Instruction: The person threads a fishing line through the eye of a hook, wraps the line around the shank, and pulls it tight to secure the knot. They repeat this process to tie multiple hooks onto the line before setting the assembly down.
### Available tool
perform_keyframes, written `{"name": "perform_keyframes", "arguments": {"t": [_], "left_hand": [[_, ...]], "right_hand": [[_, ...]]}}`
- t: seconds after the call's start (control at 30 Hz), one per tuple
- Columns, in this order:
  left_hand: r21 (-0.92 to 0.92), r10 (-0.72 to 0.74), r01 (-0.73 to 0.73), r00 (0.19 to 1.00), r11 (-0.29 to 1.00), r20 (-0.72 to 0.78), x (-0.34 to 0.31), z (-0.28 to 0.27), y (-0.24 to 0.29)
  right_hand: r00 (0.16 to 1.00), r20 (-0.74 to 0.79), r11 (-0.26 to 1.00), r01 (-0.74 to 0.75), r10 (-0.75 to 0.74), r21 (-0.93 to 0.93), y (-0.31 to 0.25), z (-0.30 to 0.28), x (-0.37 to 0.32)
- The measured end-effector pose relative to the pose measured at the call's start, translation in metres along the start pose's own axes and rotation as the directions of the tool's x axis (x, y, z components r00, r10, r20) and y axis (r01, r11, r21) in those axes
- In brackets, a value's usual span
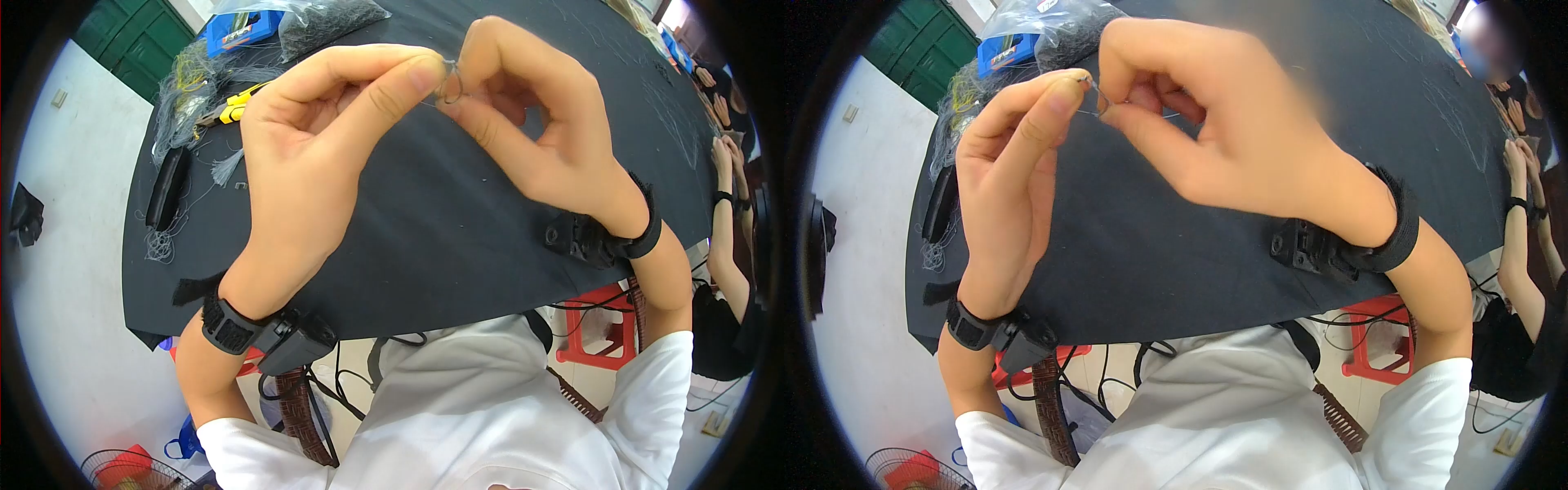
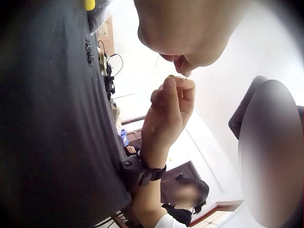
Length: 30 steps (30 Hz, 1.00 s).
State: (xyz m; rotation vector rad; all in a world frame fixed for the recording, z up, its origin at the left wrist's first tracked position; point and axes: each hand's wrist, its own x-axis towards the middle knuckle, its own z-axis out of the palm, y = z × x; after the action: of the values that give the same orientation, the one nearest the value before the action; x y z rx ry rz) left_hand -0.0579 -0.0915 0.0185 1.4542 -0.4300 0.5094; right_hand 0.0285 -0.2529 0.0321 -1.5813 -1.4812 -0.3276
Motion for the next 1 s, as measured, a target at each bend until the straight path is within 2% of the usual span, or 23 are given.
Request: {"name": "perform_keyframes", "arguments": {"t": [0.1,0.2,0.3,0.47,0.53,0.63,0.77,0.83,0.9,0.97,1.0], "left_hand": [[-0.025,-0.061,0.06,0.997,0.998,-0.045,-0.001,0.0,-0.002],[-0.027,-0.096,0.094,0.991,0.995,-0.089,-0.001,0.003,-0.004],[-0.077,-0.127,0.117,0.981,0.99,-0.145,-0.001,0.004,-0.005],[-0.09,-0.149,0.135,0.974,0.987,-0.171,0.0,0.004,-0.006],[-0.09,-0.17,0.156,0.969,0.984,-0.178,0.0,0.006,-0.006],[-0.018,-0.121,0.12,0.976,0.993,-0.18,-0.001,0.01,-0.002],[-0.025,-0.109,0.106,0.985,0.994,-0.131,-0.002,0.01,-0.006],[-0.005,-0.121,0.121,0.986,0.993,-0.115,-0.002,0.011,-0.009],[0.091,-0.166,0.17,0.985,0.981,-0.054,-0.003,0.012,-0.002],[0.129,-0.171,0.172,0.985,0.977,-0.014,-0.003,0.012,0.0],[0.119,-0.153,0.152,0.988,0.981,-0.004,-0.002,0.011,0.0]], "right_hand": [[0.989,-0.004,0.986,0.15,-0.151,-0.069,-0.001,0.002,0.002],[0.964,-0.014,0.937,0.255,-0.266,-0.237,0.0,0.006,0.002],[0.939,0.027,0.885,0.333,-0.344,-0.326,0.002,0.006,0.001],[0.902,0.029,0.841,0.412,-0.43,-0.35,0.001,0.001,0.003],[0.896,0.044,0.835,0.429,-0.442,-0.345,0.0,0.001,0.004],[0.895,0.057,0.836,0.434,-0.442,-0.335,-0.002,0.001,0.004],[0.895,0.043,0.831,0.429,-0.444,-0.354,0.0,-0.003,0.005],[0.922,0.045,0.855,0.375,-0.385,-0.357,-0.003,-0.008,0.007],[0.96,0.06,0.897,0.277,-0.273,-0.345,-0.011,-0.015,0.01],[0.885,-0.019,0.856,0.445,-0.466,-0.263,0.01,-0.017,0.02],[0.936,-0.016,0.913,0.338,-0.35,-0.228,0.003,-0.021,0.017]]}}
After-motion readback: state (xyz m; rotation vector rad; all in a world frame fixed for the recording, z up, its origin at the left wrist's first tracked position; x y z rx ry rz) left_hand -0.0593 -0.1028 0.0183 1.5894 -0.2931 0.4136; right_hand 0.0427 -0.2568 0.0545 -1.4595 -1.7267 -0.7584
